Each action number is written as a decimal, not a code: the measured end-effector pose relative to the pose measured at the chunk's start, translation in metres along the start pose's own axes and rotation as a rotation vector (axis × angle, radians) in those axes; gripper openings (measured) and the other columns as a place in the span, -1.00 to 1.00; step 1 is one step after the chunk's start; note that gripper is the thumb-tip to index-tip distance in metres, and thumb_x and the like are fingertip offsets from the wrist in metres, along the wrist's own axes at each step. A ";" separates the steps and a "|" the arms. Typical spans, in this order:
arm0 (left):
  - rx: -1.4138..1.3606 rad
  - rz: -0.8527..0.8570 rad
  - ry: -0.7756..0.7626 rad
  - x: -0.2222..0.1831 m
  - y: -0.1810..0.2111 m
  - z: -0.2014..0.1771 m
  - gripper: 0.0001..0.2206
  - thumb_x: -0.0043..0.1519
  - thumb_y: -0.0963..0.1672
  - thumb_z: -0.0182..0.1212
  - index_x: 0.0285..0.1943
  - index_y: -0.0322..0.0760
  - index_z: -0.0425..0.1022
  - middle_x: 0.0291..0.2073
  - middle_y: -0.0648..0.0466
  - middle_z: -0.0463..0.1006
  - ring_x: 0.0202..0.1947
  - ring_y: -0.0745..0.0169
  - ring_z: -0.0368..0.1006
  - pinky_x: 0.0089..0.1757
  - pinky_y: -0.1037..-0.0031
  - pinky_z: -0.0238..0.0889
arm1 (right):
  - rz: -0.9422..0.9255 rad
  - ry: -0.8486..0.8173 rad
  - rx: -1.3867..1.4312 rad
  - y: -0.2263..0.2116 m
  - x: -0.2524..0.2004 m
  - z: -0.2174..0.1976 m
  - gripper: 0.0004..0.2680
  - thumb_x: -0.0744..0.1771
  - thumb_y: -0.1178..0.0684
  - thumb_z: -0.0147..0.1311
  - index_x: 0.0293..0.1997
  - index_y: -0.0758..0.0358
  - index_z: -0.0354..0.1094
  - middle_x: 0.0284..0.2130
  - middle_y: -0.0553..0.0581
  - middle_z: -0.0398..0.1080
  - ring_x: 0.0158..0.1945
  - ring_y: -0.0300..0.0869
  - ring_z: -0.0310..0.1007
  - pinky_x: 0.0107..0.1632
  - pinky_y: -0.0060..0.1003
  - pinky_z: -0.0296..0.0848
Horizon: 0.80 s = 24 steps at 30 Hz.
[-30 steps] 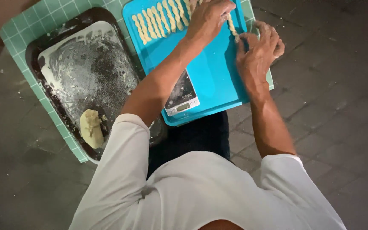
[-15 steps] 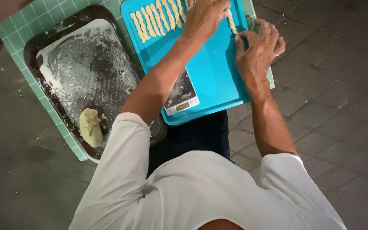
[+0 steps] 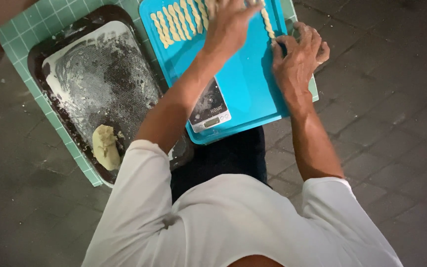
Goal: The person is rolling out small portions of dough into thin strips and then twisting them into a specific shape before placing them on a blue tray.
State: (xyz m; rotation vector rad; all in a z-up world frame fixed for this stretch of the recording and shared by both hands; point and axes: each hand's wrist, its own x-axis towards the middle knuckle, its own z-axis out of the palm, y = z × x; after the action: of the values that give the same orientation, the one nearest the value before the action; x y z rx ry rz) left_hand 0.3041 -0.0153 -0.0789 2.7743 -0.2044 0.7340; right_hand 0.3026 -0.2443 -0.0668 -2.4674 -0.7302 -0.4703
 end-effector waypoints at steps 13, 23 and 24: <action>0.061 0.107 -0.297 -0.030 0.046 -0.029 -0.62 0.48 -0.18 0.24 0.45 0.13 0.43 0.45 -0.04 0.06 0.44 -0.33 -0.07 0.22 -0.48 0.13 | 0.034 -0.018 0.031 0.001 -0.007 0.009 -0.92 0.49 -0.02 0.26 -0.02 0.06 0.59 0.30 0.08 0.16 0.39 0.17 0.02 0.31 0.57 -0.02; 0.020 0.090 -0.342 -0.033 0.049 -0.029 -0.61 0.48 -0.18 0.20 0.45 0.17 0.40 0.46 -0.01 0.04 0.46 -0.31 -0.11 0.23 -0.47 0.15 | -0.022 -0.036 0.043 -0.003 -0.011 -0.018 -0.82 0.41 0.13 0.29 0.15 0.23 0.56 0.25 0.28 0.27 0.27 0.26 0.20 0.04 0.37 0.24; 0.023 0.096 -0.336 -0.033 0.048 -0.028 -0.61 0.48 -0.19 0.19 0.45 0.16 0.41 0.46 -0.01 0.04 0.45 -0.31 -0.11 0.22 -0.47 0.15 | -0.045 0.012 -0.004 -0.002 -0.012 -0.019 -0.84 0.38 0.15 0.32 0.07 0.20 0.60 0.23 0.24 0.31 0.25 0.22 0.24 0.04 0.32 0.22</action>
State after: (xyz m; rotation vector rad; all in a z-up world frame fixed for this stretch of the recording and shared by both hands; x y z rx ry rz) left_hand 0.2533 -0.0508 -0.0618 2.9097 -0.3978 0.2861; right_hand 0.2888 -0.2582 -0.0565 -2.4543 -0.7818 -0.5041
